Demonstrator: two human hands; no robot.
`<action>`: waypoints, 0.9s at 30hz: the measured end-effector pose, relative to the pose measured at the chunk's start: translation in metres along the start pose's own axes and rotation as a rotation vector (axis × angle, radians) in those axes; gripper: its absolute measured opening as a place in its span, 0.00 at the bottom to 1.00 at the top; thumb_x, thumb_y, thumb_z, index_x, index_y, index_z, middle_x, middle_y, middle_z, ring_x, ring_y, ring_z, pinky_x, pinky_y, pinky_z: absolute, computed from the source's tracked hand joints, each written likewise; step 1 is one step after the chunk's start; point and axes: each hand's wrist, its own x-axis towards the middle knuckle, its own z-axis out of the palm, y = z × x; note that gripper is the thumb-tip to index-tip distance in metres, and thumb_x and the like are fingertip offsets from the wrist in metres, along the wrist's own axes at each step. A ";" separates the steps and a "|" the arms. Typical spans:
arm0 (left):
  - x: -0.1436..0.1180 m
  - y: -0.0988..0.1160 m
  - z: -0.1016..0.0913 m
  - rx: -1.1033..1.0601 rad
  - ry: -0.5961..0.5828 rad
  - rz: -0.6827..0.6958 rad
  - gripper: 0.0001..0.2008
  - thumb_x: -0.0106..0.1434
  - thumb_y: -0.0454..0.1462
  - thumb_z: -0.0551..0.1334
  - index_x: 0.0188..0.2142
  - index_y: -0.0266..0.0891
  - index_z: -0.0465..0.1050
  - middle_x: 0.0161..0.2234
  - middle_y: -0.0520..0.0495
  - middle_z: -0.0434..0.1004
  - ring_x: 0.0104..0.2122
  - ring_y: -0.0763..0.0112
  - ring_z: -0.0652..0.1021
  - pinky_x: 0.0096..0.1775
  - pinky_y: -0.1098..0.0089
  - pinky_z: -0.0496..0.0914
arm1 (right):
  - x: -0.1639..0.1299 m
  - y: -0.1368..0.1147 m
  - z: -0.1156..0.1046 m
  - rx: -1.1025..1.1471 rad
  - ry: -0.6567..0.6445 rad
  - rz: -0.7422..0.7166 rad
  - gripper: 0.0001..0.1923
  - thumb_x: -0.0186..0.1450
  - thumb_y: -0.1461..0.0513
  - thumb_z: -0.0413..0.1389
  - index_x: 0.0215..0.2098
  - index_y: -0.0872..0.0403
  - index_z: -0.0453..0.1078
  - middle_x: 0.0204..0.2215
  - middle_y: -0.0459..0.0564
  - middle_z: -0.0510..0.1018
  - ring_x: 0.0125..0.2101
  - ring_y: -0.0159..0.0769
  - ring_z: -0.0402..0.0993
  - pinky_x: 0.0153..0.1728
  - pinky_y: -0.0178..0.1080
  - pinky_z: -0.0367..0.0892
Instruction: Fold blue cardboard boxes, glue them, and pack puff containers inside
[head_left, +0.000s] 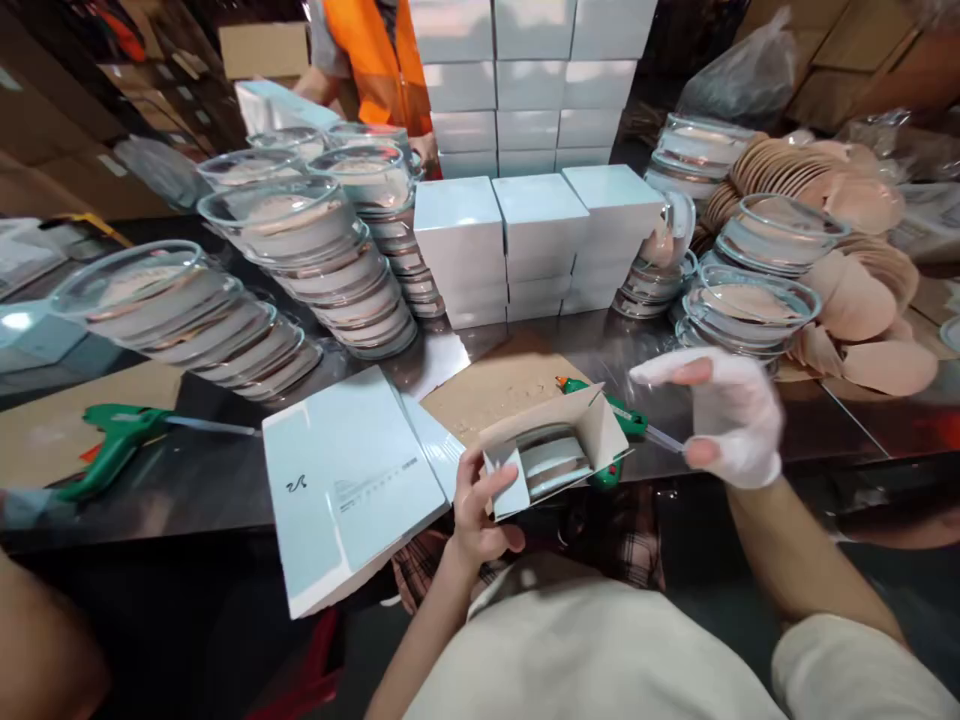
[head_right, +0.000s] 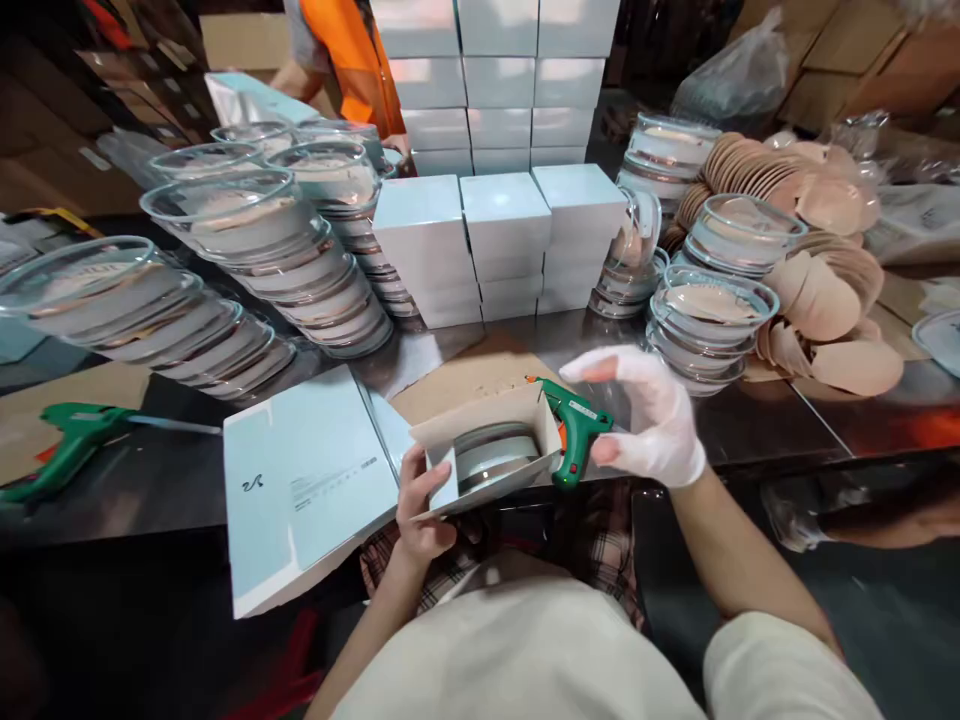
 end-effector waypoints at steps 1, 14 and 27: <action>0.005 0.002 -0.002 -0.020 0.011 -0.025 0.33 0.65 0.66 0.61 0.56 0.48 0.80 0.60 0.35 0.71 0.56 0.46 0.79 0.53 0.51 0.75 | -0.009 0.010 0.009 0.004 0.035 0.002 0.37 0.54 0.32 0.68 0.49 0.46 0.79 0.56 0.59 0.78 0.58 0.58 0.76 0.62 0.58 0.71; 0.002 0.005 -0.001 0.160 0.146 -0.093 0.25 0.67 0.61 0.63 0.42 0.43 0.82 0.47 0.45 0.75 0.49 0.59 0.78 0.52 0.62 0.71 | -0.062 0.030 0.088 -0.046 0.385 0.560 0.19 0.73 0.46 0.54 0.53 0.47 0.69 0.54 0.55 0.81 0.48 0.44 0.81 0.50 0.45 0.75; 0.007 0.020 0.000 0.141 0.121 -0.161 0.20 0.64 0.50 0.72 0.50 0.46 0.77 0.42 0.47 0.76 0.56 0.56 0.76 0.60 0.60 0.66 | -0.079 0.078 0.059 -0.141 0.296 1.178 0.11 0.52 0.56 0.61 0.30 0.54 0.71 0.23 0.49 0.76 0.27 0.40 0.75 0.29 0.38 0.68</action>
